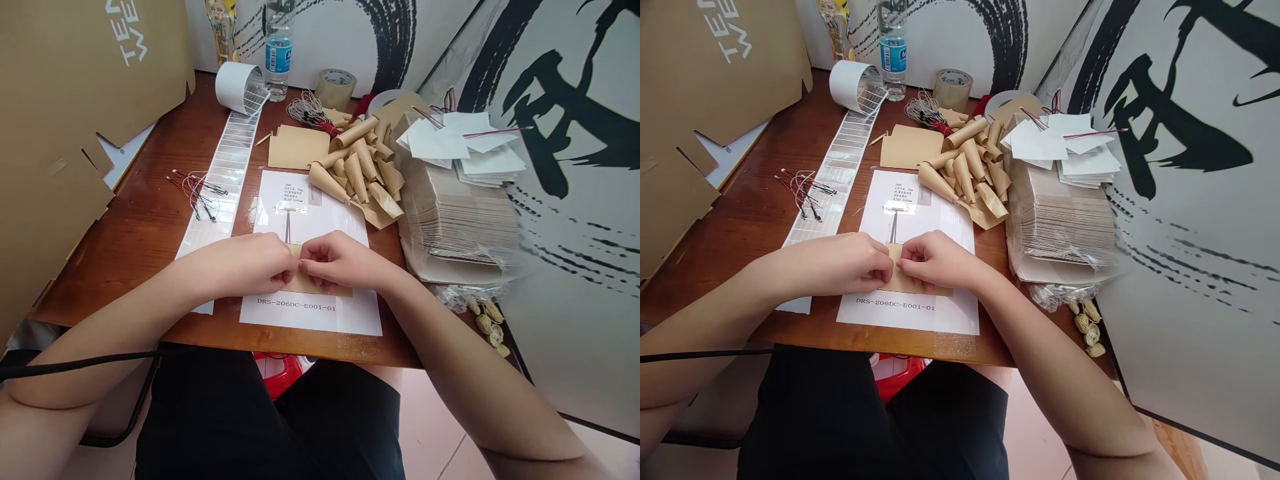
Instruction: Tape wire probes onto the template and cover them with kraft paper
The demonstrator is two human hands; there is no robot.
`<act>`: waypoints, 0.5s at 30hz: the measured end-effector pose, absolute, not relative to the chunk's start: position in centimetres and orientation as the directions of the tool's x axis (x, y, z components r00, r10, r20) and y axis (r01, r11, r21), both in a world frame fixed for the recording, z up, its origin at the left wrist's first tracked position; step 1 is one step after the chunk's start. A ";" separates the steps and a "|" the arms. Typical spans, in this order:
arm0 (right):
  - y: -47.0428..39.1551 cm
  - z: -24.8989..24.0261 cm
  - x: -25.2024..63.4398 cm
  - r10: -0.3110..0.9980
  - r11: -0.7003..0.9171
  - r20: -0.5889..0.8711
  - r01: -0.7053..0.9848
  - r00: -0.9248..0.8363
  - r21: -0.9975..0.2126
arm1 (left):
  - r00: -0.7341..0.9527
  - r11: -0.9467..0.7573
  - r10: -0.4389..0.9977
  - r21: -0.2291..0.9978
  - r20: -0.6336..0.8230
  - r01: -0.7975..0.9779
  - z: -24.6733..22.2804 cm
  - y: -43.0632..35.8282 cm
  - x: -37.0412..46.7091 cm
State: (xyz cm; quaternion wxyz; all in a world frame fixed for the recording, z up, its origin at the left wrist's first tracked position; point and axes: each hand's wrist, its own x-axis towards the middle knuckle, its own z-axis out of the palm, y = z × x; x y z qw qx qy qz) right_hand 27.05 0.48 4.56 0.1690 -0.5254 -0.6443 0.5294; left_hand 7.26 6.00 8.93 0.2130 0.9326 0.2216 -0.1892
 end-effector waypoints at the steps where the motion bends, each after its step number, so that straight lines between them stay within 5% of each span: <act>1: 0.5 4.6 27.1 0.856 -0.111 -0.337 0.499 -0.391 -0.860 | 0.831 -0.808 0.333 0.319 -0.446 0.495 8.9 6.1 7.2; 9: 0.3 4.6 27.0 0.863 -0.081 -0.321 0.520 -0.390 -0.850 | 0.850 -0.783 0.326 0.387 -0.413 0.488 8.9 6.5 6.6; 15: -0.7 4.6 25.7 0.909 0.225 -0.059 0.603 -0.414 -0.765 | 0.850 -0.742 0.350 0.438 -0.393 0.508 8.6 7.6 6.3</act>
